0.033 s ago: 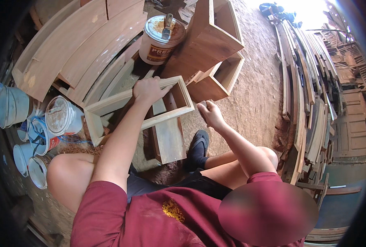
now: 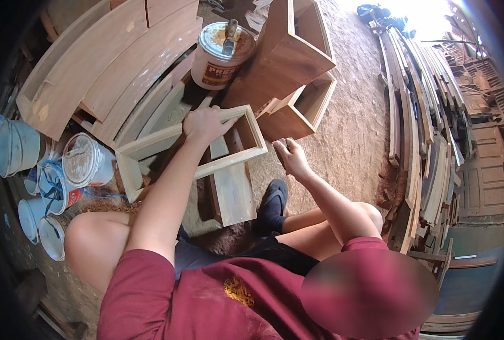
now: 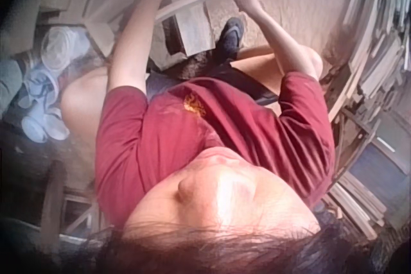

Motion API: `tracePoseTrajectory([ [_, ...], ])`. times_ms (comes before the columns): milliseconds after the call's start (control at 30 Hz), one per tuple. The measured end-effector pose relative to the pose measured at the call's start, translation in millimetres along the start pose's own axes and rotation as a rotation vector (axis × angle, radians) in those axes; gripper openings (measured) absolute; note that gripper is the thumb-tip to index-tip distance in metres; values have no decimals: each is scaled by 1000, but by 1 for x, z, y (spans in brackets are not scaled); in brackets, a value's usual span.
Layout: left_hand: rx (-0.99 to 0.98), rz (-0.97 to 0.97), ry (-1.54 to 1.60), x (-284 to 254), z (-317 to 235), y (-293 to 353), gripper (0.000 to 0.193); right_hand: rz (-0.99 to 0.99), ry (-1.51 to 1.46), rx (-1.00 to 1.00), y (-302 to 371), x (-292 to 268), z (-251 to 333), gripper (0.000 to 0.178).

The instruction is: The person sits on the floor and assembles a small wooden box by fitting side panels into grooves. They then sand the edges and surfaces of the box and a separate flat wooden board using a sanding block.

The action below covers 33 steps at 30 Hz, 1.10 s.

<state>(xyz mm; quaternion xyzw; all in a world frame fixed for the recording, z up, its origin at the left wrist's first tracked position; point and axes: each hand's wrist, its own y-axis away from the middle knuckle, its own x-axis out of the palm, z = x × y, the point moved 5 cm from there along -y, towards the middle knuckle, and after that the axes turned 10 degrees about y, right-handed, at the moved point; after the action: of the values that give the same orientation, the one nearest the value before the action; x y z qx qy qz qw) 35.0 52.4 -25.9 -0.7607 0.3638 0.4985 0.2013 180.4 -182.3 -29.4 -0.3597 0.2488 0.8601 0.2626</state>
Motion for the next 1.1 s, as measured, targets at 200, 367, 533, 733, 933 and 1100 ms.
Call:
tracePoseTrajectory([
  [200, 19, -28, 12, -4, -3, 5, 67, -68, 72, -79, 0, 6, 10, 34],
  [367, -17, -6, -7, -5, 2, 4, 68, -142, 9, -190, -1, 5, 33, 38],
  [533, 13, -1, 25, -8, -8, 6, 67, -63, -31, 270, -14, 2, -35, 37],
  [733, -23, 5, 24, -6, 1, 7, 64, 13, -15, 34, -21, 9, 19, 38],
  [933, -31, 48, 77, -6, 4, 5, 71, 37, -73, 0, -50, 10, 27, 40],
  [1100, 29, -63, 55, -7, 1, 7, 63, -72, -5, -84, -83, 20, 31, 45],
])
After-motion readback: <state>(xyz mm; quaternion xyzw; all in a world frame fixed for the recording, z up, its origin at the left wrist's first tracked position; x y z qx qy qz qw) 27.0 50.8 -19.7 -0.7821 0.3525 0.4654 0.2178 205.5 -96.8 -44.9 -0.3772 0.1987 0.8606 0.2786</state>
